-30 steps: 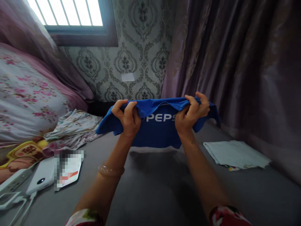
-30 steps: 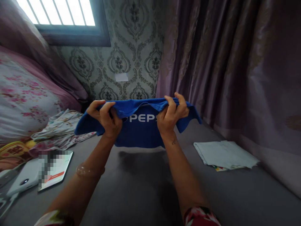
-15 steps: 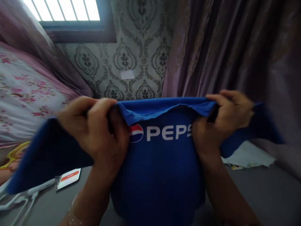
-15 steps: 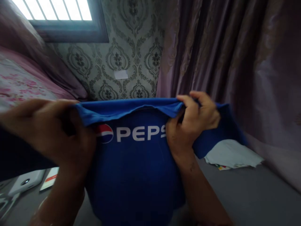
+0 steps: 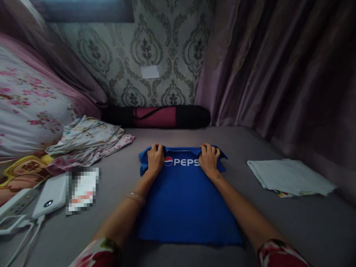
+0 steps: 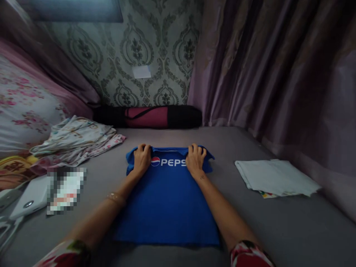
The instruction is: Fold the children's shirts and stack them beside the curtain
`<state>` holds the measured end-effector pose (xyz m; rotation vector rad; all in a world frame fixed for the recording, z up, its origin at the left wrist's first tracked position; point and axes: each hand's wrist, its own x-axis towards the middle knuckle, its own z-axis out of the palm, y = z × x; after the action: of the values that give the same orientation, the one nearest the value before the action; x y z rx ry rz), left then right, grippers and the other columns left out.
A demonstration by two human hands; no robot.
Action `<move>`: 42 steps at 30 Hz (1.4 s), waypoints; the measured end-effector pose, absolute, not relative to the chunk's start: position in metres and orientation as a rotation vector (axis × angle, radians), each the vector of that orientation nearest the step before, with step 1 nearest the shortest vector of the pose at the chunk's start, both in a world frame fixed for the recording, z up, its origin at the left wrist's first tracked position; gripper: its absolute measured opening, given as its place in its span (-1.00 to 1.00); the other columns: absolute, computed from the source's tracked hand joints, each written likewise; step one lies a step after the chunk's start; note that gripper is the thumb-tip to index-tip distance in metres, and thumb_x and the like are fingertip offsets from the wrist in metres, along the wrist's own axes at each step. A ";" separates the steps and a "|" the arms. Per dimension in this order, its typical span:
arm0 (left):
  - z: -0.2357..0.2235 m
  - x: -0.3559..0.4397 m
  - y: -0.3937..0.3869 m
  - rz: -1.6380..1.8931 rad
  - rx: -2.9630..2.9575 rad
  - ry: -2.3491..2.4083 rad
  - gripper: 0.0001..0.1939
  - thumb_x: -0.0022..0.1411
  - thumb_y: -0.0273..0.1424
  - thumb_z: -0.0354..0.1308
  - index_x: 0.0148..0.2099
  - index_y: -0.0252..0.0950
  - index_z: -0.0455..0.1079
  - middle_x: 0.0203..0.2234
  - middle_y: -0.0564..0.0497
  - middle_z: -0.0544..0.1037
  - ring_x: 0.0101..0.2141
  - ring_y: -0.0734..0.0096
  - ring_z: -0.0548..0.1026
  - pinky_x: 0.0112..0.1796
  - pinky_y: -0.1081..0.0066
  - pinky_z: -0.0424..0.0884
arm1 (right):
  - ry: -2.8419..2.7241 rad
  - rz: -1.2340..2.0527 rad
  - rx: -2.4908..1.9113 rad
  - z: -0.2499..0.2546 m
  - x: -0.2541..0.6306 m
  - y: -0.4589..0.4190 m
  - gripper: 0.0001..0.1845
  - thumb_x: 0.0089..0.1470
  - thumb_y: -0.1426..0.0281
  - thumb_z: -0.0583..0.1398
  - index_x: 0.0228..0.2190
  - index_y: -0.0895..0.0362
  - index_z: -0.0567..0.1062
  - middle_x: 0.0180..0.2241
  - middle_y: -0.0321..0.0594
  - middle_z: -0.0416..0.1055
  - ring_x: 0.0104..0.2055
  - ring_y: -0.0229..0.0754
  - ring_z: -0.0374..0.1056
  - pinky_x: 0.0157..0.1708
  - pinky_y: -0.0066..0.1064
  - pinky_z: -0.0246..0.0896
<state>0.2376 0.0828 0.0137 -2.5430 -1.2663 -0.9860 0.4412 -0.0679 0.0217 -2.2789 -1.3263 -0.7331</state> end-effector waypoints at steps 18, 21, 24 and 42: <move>0.003 0.266 0.137 -0.505 -2.650 -1.345 -0.67 0.38 -0.42 -0.21 0.04 -0.34 0.32 0.00 -0.28 0.32 -0.12 0.11 0.41 -0.09 0.18 0.27 | -1.479 -0.529 -2.438 0.004 0.478 -0.008 -0.71 0.14 0.47 0.02 -0.15 0.20 0.45 -0.05 0.02 0.36 -0.04 0.04 0.16 0.11 -0.09 -0.24; 0.005 0.271 0.147 -0.409 -2.672 -1.453 -0.63 0.41 -0.35 -0.24 0.01 -0.37 0.33 -0.07 -0.28 0.37 -0.13 0.11 0.45 -0.15 0.23 0.32 | -1.475 -0.457 -2.476 0.004 0.482 0.001 -0.72 0.16 0.44 0.01 -0.18 0.21 0.46 -0.09 0.02 0.39 -0.04 0.04 0.18 0.11 -0.09 -0.22; 0.010 0.275 0.158 -0.305 -2.721 -1.598 -0.62 0.40 -0.30 -0.22 0.02 -0.37 0.34 -0.08 -0.27 0.40 -0.15 0.11 0.49 -0.23 0.29 0.36 | -1.412 -0.298 -2.543 0.007 0.487 0.007 -0.69 0.20 0.41 0.00 -0.13 0.21 0.46 -0.07 0.05 0.38 -0.02 0.05 0.21 0.04 -0.12 -0.11; 0.013 0.295 0.199 -0.275 -2.970 -1.600 -0.63 0.28 -0.12 0.01 -0.09 -0.27 0.45 -0.08 -0.18 0.54 0.00 0.02 0.39 -0.01 0.11 0.18 | -1.353 0.169 -2.552 0.028 0.517 0.050 -0.62 0.25 0.14 0.05 -0.22 0.04 0.59 -0.07 -0.09 0.47 0.10 0.11 0.16 0.01 -0.06 -0.04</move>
<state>0.2952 0.1990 0.0128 -2.9702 -1.5999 -0.2753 0.5167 0.0502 0.0276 -2.5520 -1.3534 0.1689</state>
